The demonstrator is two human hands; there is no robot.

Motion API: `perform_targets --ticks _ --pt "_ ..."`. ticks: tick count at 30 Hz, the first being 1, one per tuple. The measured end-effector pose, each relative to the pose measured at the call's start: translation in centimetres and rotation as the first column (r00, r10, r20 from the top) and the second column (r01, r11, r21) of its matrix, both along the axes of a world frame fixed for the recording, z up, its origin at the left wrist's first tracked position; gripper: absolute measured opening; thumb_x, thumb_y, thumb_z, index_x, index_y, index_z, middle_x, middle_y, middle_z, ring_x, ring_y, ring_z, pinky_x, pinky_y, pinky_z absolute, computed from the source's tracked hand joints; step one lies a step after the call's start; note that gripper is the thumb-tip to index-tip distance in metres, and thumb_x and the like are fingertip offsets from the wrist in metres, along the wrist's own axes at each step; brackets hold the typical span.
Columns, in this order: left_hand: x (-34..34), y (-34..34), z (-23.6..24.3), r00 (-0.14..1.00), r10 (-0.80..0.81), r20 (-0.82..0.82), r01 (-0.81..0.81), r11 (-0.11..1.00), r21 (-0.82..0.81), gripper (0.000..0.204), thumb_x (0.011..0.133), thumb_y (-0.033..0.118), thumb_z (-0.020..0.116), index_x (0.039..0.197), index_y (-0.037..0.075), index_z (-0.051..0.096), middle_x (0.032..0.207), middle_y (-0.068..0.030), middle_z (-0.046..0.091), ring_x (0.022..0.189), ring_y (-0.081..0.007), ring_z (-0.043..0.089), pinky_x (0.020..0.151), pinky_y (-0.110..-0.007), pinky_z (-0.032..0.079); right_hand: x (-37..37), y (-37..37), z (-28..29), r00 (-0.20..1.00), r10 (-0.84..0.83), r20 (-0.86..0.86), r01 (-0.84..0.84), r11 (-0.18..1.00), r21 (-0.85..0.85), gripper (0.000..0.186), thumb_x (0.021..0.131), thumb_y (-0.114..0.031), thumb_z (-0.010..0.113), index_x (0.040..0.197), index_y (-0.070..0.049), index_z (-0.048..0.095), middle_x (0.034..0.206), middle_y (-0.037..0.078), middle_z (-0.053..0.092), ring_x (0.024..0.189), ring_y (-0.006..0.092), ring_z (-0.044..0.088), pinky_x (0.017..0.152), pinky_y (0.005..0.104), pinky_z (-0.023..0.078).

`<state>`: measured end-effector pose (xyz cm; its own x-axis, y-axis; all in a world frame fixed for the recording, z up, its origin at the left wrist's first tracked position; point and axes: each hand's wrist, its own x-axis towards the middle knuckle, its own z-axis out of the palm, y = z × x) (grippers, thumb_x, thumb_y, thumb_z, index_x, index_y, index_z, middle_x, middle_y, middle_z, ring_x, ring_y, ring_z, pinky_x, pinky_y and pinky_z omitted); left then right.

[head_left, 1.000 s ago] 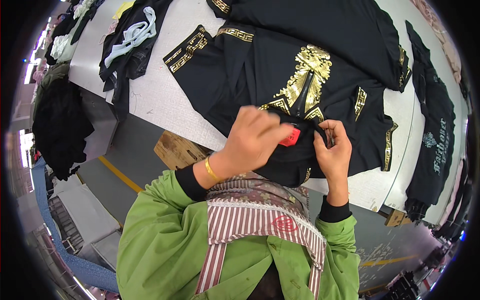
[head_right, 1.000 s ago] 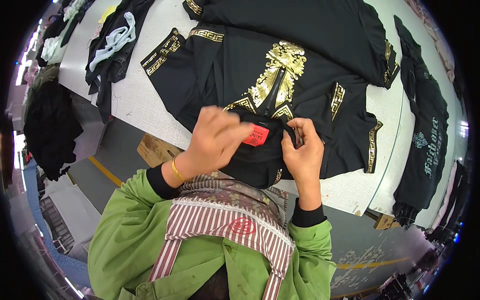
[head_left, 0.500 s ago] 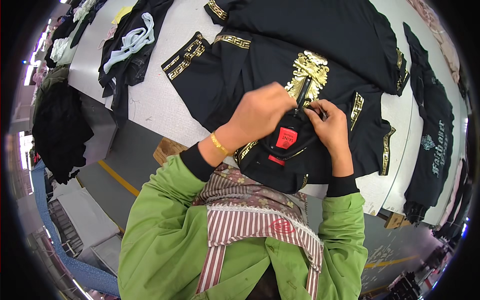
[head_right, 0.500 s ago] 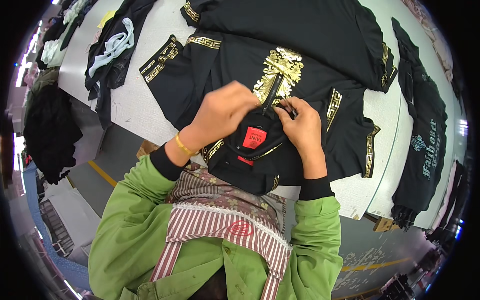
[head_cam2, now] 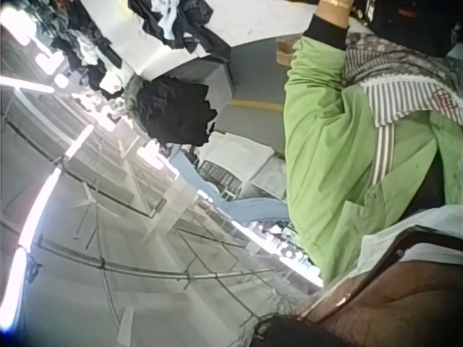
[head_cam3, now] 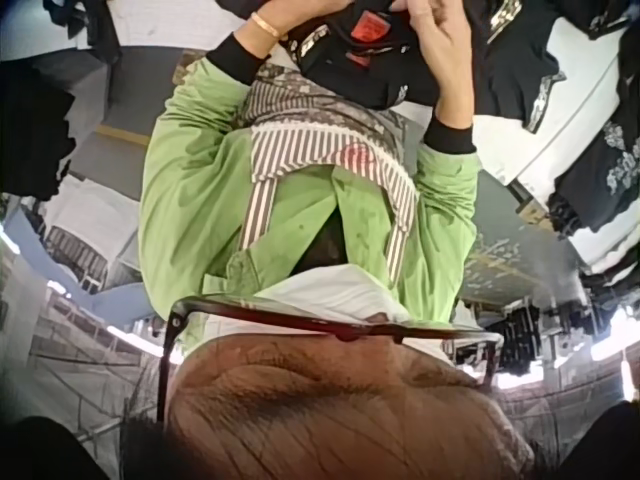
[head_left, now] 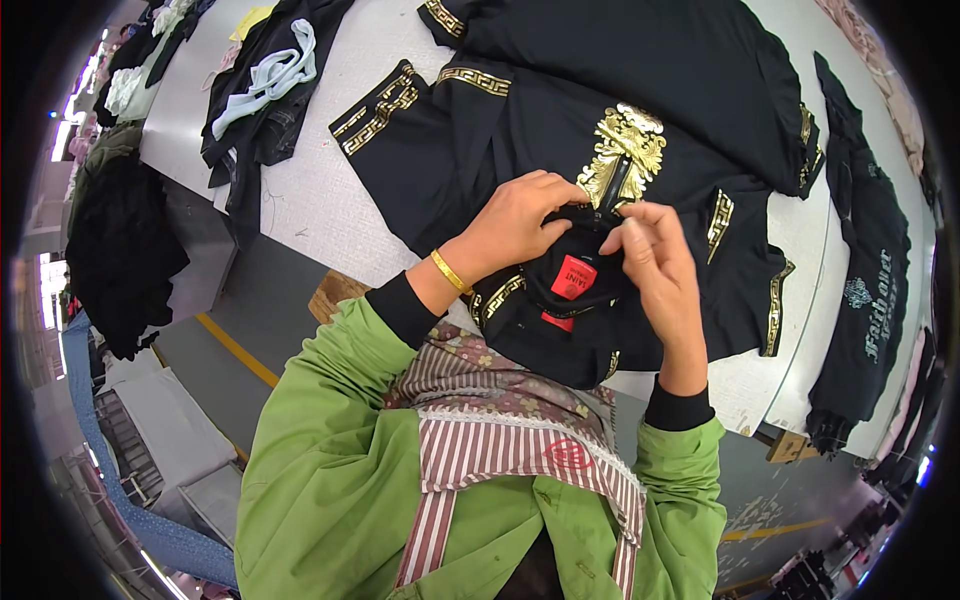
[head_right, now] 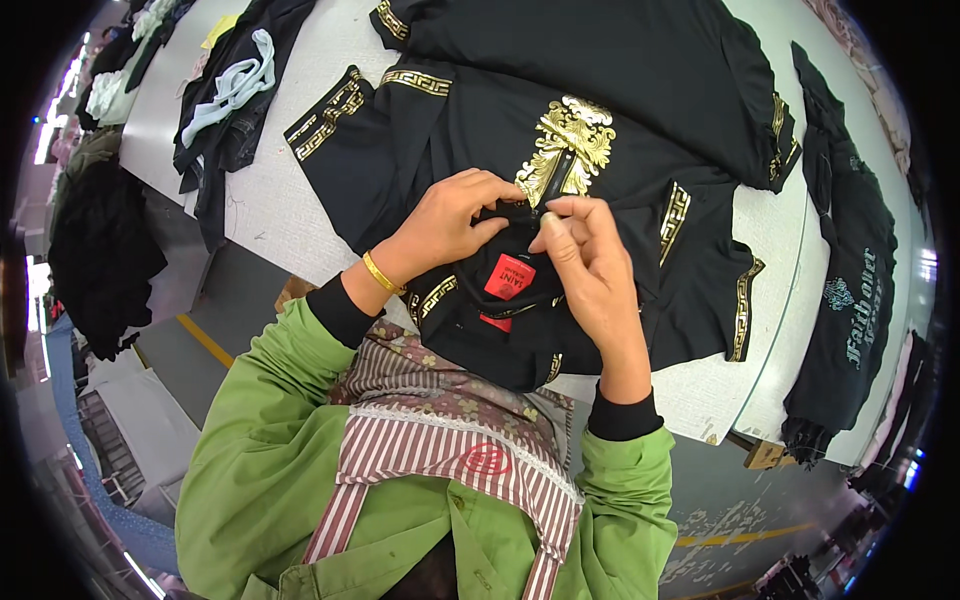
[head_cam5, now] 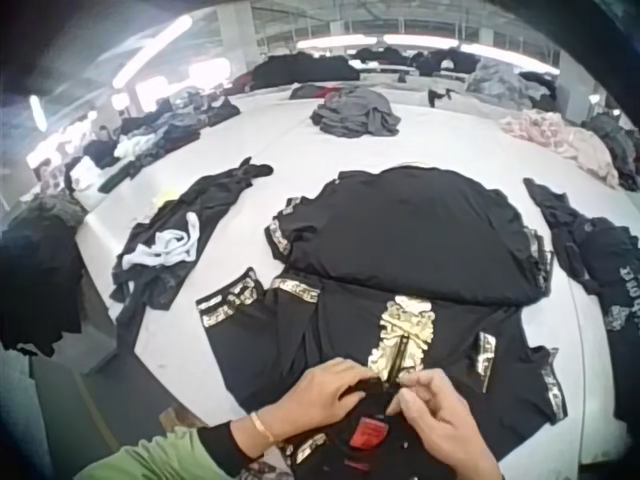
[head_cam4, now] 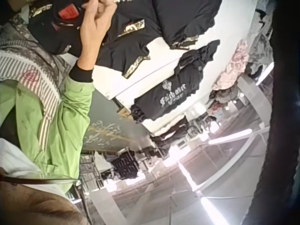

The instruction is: Inspecting embroidered shirts for quality, checking details of the gold pattern, and marking/tagging specific areas.

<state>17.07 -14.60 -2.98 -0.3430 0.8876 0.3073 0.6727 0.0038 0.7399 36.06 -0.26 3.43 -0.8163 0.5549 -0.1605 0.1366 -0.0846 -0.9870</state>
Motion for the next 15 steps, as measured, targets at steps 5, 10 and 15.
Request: perform_targets --ticks 5,10,15 --pt "0.2 -0.2 0.6 1.0 -0.019 -0.003 0.019 1.0 0.021 0.033 0.078 -0.006 0.078 0.108 0.007 0.074 0.111 -0.0056 0.072 0.085 -0.0209 0.067 0.078 -0.032 0.055 0.2 0.5 -3.1 0.985 -0.068 0.162 0.056 0.995 0.079 0.025 0.107 -0.016 0.072 0.125 0.0 0.062 0.099 0.01 0.073 0.09 0.0165 0.067 0.081 0.0293 0.052" --pt "0.5 -0.7 0.8 0.996 -0.036 -0.079 0.042 0.996 0.081 0.028 0.079 -0.003 0.079 0.105 0.006 0.074 0.105 -0.0055 0.072 0.085 -0.0219 0.067 0.079 -0.033 0.055 1.0 0.2 -3.5 0.995 -0.009 0.101 -0.022 0.952 0.304 0.023 0.103 -0.01 0.074 0.122 -0.001 0.066 0.1 0.008 0.074 0.086 0.0159 0.066 0.078 0.0288 0.052" --pt "1.6 -0.6 0.3 0.996 0.061 -0.059 -0.058 0.997 0.059 0.023 0.081 -0.002 0.079 0.102 0.005 0.073 0.099 -0.0055 0.07 0.086 -0.0233 0.066 0.081 -0.034 0.055 2.2 -0.9 -2.4 0.945 0.073 0.32 -0.203 0.896 0.396 0.023 0.096 -0.007 0.078 0.117 -0.002 0.071 0.099 0.005 0.073 0.082 0.0149 0.066 0.074 0.0298 0.052"
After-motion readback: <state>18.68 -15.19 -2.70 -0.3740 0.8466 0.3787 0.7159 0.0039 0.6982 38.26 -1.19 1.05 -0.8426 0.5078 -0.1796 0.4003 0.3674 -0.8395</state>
